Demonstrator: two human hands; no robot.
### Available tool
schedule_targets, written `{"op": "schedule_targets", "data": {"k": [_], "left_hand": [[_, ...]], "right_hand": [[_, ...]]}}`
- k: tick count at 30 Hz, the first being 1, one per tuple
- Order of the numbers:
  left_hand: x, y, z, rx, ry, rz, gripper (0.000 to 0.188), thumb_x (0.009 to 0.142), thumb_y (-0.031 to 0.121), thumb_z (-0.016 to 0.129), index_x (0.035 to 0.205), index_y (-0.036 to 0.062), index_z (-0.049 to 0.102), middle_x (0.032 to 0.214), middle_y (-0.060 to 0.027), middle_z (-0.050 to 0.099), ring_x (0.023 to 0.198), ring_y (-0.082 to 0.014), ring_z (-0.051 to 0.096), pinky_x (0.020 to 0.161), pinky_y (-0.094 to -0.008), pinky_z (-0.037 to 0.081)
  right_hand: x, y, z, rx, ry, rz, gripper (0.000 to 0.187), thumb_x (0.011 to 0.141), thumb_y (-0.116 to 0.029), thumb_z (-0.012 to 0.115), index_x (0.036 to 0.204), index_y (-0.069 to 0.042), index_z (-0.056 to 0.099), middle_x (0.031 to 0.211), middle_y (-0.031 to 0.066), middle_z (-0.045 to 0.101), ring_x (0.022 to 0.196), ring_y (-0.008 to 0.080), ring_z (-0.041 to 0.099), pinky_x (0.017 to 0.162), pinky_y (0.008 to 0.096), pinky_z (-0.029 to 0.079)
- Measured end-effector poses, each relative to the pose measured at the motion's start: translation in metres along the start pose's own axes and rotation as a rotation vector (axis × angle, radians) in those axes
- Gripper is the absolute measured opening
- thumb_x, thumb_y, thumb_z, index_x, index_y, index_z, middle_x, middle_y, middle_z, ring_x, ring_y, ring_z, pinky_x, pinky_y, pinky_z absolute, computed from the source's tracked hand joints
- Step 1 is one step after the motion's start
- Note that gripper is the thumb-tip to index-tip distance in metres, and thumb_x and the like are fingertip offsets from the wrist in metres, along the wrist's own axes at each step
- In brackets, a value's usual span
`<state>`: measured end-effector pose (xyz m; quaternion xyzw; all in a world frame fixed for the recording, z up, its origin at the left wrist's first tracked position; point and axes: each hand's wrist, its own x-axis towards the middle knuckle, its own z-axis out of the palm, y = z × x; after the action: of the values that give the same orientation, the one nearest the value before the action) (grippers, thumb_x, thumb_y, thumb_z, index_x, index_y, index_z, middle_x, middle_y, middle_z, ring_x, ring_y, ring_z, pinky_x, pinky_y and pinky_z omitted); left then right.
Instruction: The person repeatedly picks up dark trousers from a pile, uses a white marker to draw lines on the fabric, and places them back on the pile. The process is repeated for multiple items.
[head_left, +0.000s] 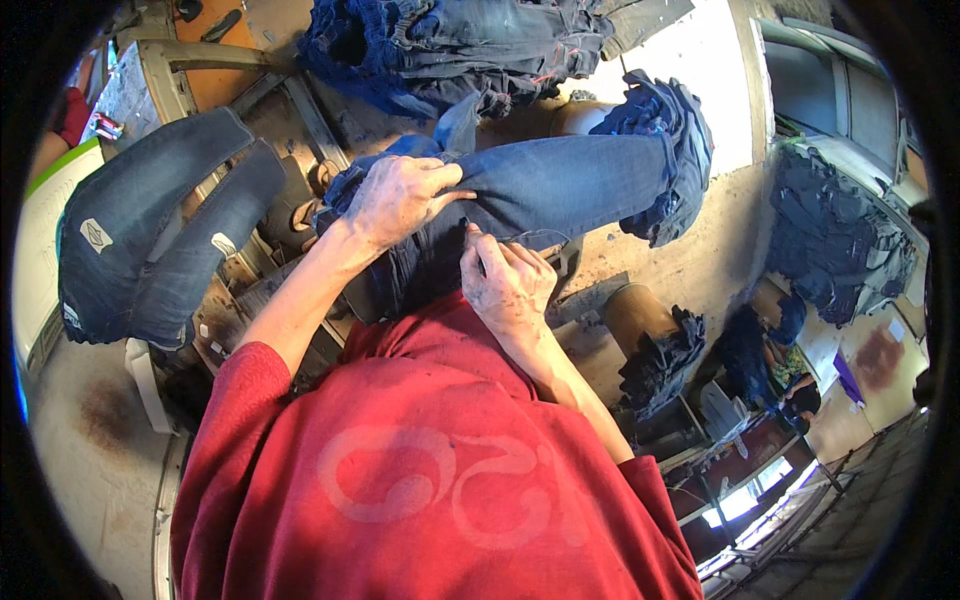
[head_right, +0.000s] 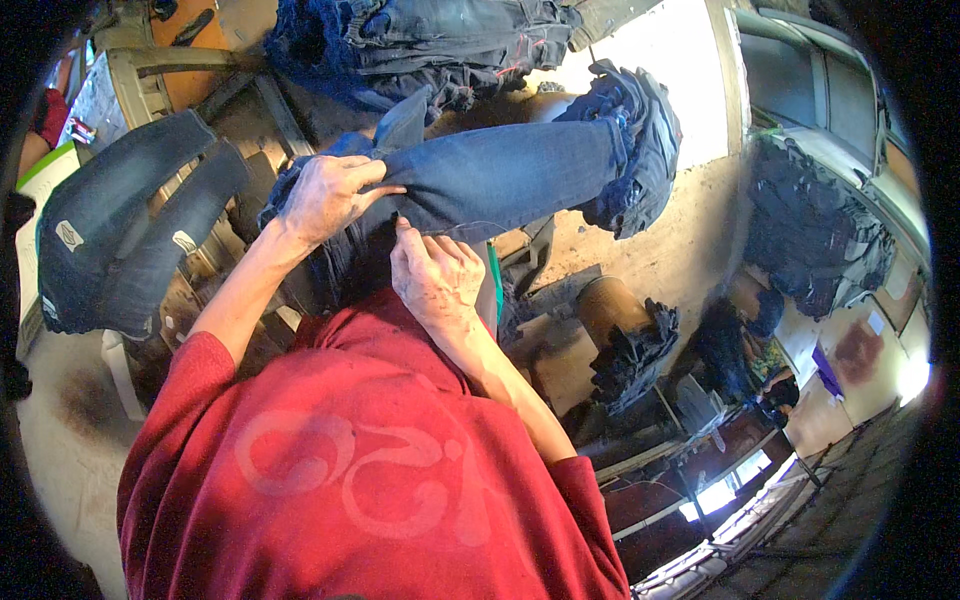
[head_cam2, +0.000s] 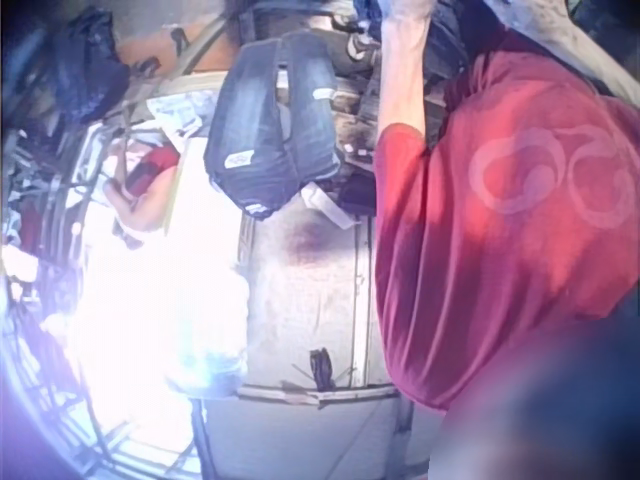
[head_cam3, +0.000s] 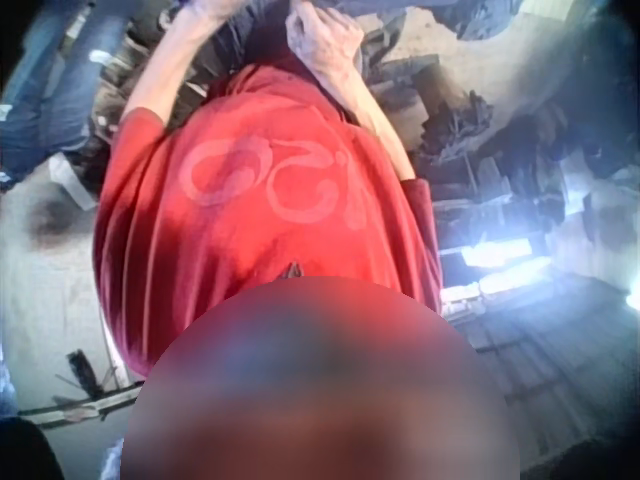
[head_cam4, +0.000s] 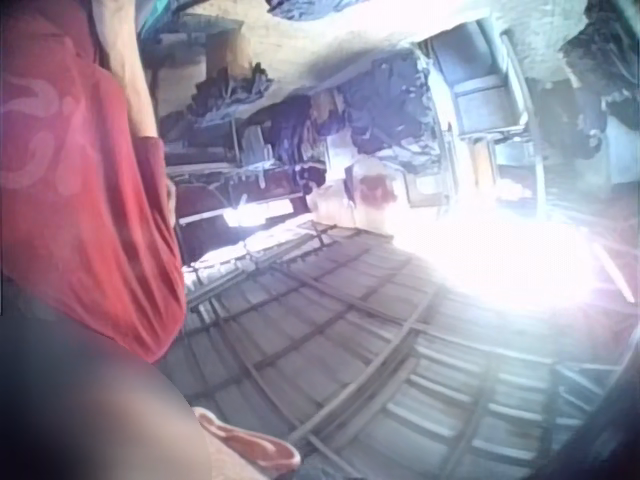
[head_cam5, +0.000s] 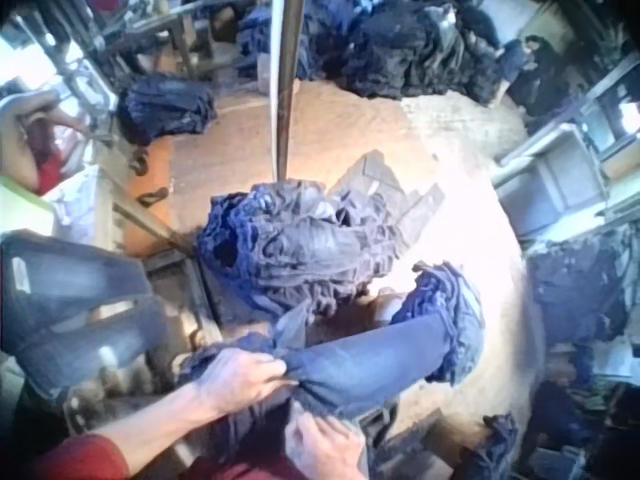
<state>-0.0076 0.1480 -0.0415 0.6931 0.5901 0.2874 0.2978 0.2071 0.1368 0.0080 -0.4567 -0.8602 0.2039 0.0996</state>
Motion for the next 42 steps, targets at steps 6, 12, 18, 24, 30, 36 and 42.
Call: {"op": "schedule_targets", "data": {"k": [6, 12, 18, 24, 30, 36, 42], "left_hand": [[-0.003, 0.001, 0.000, -0.010, -0.027, -0.030, 0.029, 0.093, 0.032, 0.080, 0.090, 0.0086, 0.062, 0.079, -0.0127, 0.067, 0.074, -0.0396, 0.069, 0.062, -0.0498, 0.053], [-0.003, 0.000, 0.005, 0.004, -0.016, -0.057, 0.027, 0.092, 0.026, 0.082, 0.087, 0.0072, 0.063, 0.079, -0.0134, 0.067, 0.072, -0.0392, 0.068, 0.060, -0.0481, 0.052], [-0.002, 0.003, 0.004, -0.008, 0.010, -0.061, 0.022, 0.088, 0.017, 0.083, 0.087, 0.0061, 0.064, 0.079, -0.0143, 0.067, 0.072, -0.0396, 0.069, 0.061, -0.0481, 0.053], [-0.003, 0.005, 0.008, 0.008, 0.016, -0.087, 0.022, 0.088, 0.017, 0.083, 0.087, 0.0070, 0.064, 0.078, -0.0138, 0.067, 0.072, -0.0394, 0.069, 0.061, -0.0481, 0.053], [-0.001, 0.006, 0.009, 0.014, 0.034, -0.099, 0.021, 0.087, 0.016, 0.083, 0.086, 0.0068, 0.064, 0.079, -0.0141, 0.067, 0.072, -0.0391, 0.069, 0.061, -0.0471, 0.054], [0.000, 0.007, 0.010, 0.019, 0.047, -0.101, 0.022, 0.088, 0.016, 0.083, 0.085, 0.0066, 0.064, 0.078, -0.0141, 0.067, 0.072, -0.0392, 0.069, 0.062, -0.0465, 0.054], [0.000, 0.009, 0.010, -0.002, 0.084, -0.092, 0.021, 0.089, 0.017, 0.083, 0.085, 0.0065, 0.065, 0.077, -0.0142, 0.068, 0.070, -0.0396, 0.069, 0.060, -0.0469, 0.054]], "right_hand": [[0.000, 0.001, 0.000, 0.091, 0.047, 0.029, 0.015, 0.090, -0.011, 0.076, 0.105, -0.013, 0.076, 0.067, 0.0049, 0.069, 0.056, 0.0227, 0.067, 0.054, 0.0367, 0.053], [0.001, 0.002, -0.002, 0.089, -0.013, 0.042, 0.011, 0.092, -0.009, 0.075, 0.102, -0.012, 0.075, 0.069, 0.0057, 0.071, 0.056, 0.0223, 0.069, 0.054, 0.0356, 0.053], [0.002, 0.004, -0.004, 0.056, -0.047, 0.033, 0.015, 0.091, -0.009, 0.076, 0.105, -0.012, 0.076, 0.068, 0.0056, 0.071, 0.057, 0.0222, 0.070, 0.054, 0.0366, 0.054], [0.001, 0.007, -0.004, 0.044, -0.047, 0.035, 0.014, 0.091, -0.010, 0.076, 0.105, -0.012, 0.076, 0.068, 0.0062, 0.071, 0.055, 0.0232, 0.069, 0.053, 0.0370, 0.053], [0.001, 0.007, -0.002, 0.059, -0.052, 0.093, 0.018, 0.093, -0.012, 0.072, 0.110, -0.011, 0.074, 0.068, 0.0041, 0.068, 0.056, 0.0225, 0.067, 0.052, 0.0384, 0.052], [0.001, 0.004, -0.004, 0.059, -0.007, 0.094, 0.015, 0.092, -0.009, 0.074, 0.107, -0.012, 0.076, 0.067, 0.0056, 0.070, 0.055, 0.0230, 0.069, 0.052, 0.0370, 0.053], [0.001, 0.007, -0.006, 0.060, -0.036, 0.076, 0.017, 0.093, -0.009, 0.073, 0.109, -0.012, 0.076, 0.067, 0.0062, 0.070, 0.056, 0.0235, 0.070, 0.052, 0.0376, 0.053]]}}
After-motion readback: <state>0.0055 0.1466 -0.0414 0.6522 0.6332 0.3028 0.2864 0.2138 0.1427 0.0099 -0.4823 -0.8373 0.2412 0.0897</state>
